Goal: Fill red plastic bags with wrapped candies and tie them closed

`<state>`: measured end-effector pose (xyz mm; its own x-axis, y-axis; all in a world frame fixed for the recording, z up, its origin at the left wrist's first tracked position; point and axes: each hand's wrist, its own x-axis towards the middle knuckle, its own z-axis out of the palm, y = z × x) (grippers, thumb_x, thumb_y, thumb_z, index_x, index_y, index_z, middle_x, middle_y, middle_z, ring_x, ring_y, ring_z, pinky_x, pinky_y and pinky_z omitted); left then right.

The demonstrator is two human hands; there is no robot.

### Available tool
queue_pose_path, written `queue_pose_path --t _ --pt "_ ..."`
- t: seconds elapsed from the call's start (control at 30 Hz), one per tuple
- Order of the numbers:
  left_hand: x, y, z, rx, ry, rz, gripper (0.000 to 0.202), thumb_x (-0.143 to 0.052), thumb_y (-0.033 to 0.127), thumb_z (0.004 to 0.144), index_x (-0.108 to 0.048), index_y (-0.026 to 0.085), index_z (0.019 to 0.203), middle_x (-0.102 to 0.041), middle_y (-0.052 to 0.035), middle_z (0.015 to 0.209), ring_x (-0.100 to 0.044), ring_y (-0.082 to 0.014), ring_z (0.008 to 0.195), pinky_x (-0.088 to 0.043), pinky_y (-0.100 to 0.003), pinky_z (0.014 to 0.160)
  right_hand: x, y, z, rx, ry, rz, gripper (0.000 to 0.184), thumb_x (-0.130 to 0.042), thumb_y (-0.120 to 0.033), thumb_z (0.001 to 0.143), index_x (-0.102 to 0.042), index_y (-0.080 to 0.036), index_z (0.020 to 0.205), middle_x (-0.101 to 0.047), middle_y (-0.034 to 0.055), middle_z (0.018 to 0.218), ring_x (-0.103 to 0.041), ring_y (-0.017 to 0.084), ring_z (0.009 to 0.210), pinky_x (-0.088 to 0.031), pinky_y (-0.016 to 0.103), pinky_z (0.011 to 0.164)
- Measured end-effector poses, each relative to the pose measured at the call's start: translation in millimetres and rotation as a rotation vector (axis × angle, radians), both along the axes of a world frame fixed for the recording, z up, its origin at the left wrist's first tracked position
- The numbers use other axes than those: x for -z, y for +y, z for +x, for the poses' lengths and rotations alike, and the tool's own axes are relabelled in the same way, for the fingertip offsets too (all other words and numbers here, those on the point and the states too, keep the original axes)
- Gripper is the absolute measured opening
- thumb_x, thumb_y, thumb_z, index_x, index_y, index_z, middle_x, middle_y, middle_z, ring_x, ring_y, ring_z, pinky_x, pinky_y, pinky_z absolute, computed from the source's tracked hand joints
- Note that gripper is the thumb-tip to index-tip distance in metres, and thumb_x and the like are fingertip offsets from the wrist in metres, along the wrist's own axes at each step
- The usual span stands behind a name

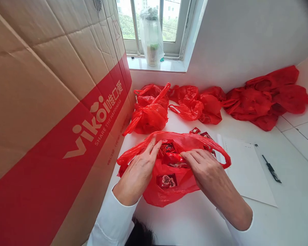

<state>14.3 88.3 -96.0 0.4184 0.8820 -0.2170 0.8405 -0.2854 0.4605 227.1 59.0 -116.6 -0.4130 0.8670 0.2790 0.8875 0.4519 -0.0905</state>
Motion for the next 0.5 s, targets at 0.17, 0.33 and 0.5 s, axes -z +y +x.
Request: queue_pose_path --t 0.17,0.33,0.5 --pt "2.9 -12.7 -2.8 0.06 0.031 -0.044 0.078 -0.02 -0.004 0.082 -0.003 0.031 0.149 -0.007 0.0001 0.159 -0.026 -0.016 0.141 -0.035 -0.04 0.111 3.8 5.8 0.9 0.056 -0.08 0.024 0.042 -0.036 0.009 0.076 -0.06 -0.014 0.102 -0.066 0.0061 0.082 -0.058 0.022 0.076 -0.042 0.035 0.07" --pt "3.9 -15.8 -1.4 0.051 0.01 -0.043 0.073 -0.019 0.0 0.086 -0.001 0.032 0.149 -0.003 0.0005 0.159 -0.022 -0.0139 0.142 -0.033 -0.039 0.113 4.3 2.0 -1.9 -0.022 -0.082 -0.057 0.037 -0.039 0.007 0.076 -0.06 -0.016 0.096 -0.063 0.0047 0.08 -0.057 0.02 0.072 -0.041 0.033 0.066" --pt "-0.8 -11.2 0.3 0.037 0.013 -0.044 0.077 -0.019 -0.002 0.081 -0.001 0.031 0.149 0.0 0.0025 0.159 -0.021 -0.0155 0.143 -0.032 -0.041 0.113 4.6 5.8 -4.9 -0.136 -0.037 -0.226 0.037 -0.041 0.005 0.079 -0.06 -0.018 0.1 -0.062 0.0054 0.089 -0.056 0.021 0.082 -0.044 0.032 0.069"
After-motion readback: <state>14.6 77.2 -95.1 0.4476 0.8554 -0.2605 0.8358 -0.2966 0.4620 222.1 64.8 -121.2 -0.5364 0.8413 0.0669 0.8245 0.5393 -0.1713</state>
